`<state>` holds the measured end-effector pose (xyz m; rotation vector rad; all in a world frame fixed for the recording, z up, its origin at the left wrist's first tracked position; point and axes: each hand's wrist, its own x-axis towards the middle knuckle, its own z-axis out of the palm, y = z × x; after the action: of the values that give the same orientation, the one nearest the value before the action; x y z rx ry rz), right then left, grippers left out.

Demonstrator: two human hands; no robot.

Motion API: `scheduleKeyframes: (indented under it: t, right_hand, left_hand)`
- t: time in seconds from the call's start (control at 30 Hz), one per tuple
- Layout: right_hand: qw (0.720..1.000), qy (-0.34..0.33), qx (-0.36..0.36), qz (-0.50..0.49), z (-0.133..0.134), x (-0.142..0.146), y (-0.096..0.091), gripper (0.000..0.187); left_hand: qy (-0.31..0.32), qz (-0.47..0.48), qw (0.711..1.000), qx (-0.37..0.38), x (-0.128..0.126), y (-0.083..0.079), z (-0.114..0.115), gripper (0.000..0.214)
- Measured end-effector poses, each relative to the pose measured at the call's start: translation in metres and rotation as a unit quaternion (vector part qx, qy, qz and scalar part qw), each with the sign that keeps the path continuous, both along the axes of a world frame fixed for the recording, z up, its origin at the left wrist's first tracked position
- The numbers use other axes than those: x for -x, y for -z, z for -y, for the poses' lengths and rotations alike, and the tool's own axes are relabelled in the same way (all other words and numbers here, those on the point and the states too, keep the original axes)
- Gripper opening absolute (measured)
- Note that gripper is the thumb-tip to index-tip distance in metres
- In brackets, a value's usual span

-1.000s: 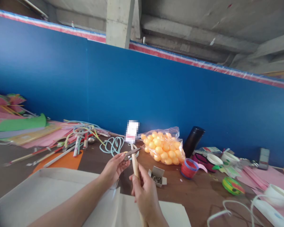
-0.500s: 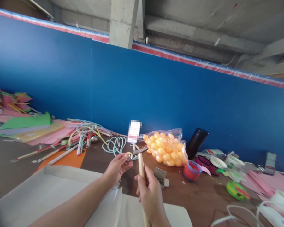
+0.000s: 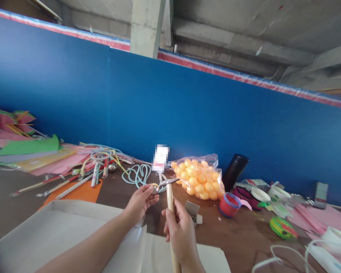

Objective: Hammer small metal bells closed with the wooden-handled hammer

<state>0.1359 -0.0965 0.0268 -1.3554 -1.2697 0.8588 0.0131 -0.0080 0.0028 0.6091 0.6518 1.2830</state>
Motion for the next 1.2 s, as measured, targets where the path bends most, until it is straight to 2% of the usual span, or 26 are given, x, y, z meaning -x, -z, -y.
scheduleKeyframes:
  t: [0.6,0.73,0.9,1.0,1.07,1.2]
  right_hand:
    - [0.999,-0.023,0.031,0.003,-0.0024,-0.0057,0.002,0.028]
    - [0.999,-0.031,0.038,-0.003,-0.0017,-0.0031,0.0001,0.032]
    - [1.0,-0.004,0.02,-0.006,0.0007,0.0025,-0.0043,0.035]
    - [1.0,-0.019,0.021,-0.001,0.0006,0.0036,-0.0036,0.037]
    - [0.999,-0.028,0.018,-0.007,0.0004,0.0031,-0.0028,0.038]
    - [0.999,-0.002,-0.007,-0.034,0.0025,-0.0003,-0.0046,0.037]
  left_hand:
    - [-0.006,-0.034,0.999,-0.011,-0.002,0.004,-0.0022,0.022]
    - [-0.01,-0.04,0.999,-0.005,-0.0026,0.0051,-0.0031,0.023]
    - [-0.014,-0.041,0.999,-0.012,-0.0023,0.0064,-0.0039,0.026]
    - [-0.016,-0.04,0.999,-0.006,-0.0023,0.0057,-0.0034,0.029]
    - [-0.011,-0.032,0.999,-0.004,-0.0017,0.0041,-0.0024,0.031]
    - [0.014,-0.005,1.0,-0.02,0.0008,-0.0005,0.0001,0.033]
